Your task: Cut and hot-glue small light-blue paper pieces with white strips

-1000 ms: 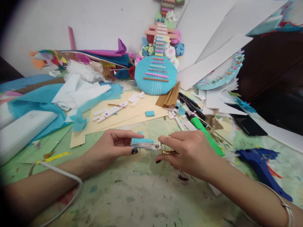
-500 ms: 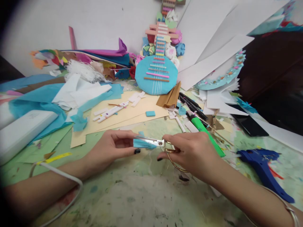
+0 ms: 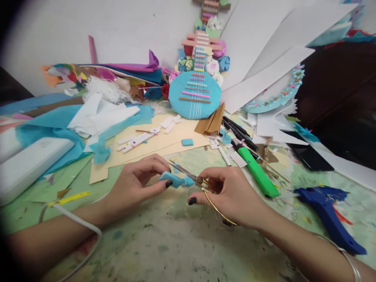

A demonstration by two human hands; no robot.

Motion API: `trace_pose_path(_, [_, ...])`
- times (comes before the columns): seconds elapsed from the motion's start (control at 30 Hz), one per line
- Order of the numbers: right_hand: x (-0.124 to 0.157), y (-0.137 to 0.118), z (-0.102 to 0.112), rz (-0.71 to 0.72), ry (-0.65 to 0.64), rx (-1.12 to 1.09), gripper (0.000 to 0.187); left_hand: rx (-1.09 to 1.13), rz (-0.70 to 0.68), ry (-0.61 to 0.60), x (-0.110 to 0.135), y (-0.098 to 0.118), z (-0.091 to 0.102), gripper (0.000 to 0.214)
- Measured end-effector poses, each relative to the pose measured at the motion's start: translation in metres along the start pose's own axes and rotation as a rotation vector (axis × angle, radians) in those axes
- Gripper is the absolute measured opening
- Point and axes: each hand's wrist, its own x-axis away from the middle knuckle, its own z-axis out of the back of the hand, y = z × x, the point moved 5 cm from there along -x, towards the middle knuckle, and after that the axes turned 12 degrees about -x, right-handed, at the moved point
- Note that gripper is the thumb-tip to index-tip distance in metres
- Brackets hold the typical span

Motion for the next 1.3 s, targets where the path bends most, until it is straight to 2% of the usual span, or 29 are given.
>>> trace_pose_path(0.13, [0.001,0.0,0.003,0.014,0.023,0.029,0.036,0.193,0.124,-0.053,0.001,-0.006,-0.005,0.01])
trace_pose_path(0.23, [0.001,-0.001,0.006,0.04,0.045,0.09,0.038,0.242,0.193,-0.106,0.003,-0.008,-0.008,0.01])
trace_pose_path(0.43, [0.0,-0.012,0.01,0.185,0.068,0.248,0.039,0.209,0.139,-0.115,0.004,-0.007,-0.008,0.007])
trace_pose_path(0.67, [0.001,-0.013,0.007,0.253,0.046,0.282,0.041,0.1,0.074,-0.125,0.003,-0.004,-0.007,0.009])
trace_pose_path(1.3, [0.006,-0.016,0.007,0.311,0.013,0.303,0.04,0.091,0.066,-0.106,0.001,0.0,-0.005,0.01])
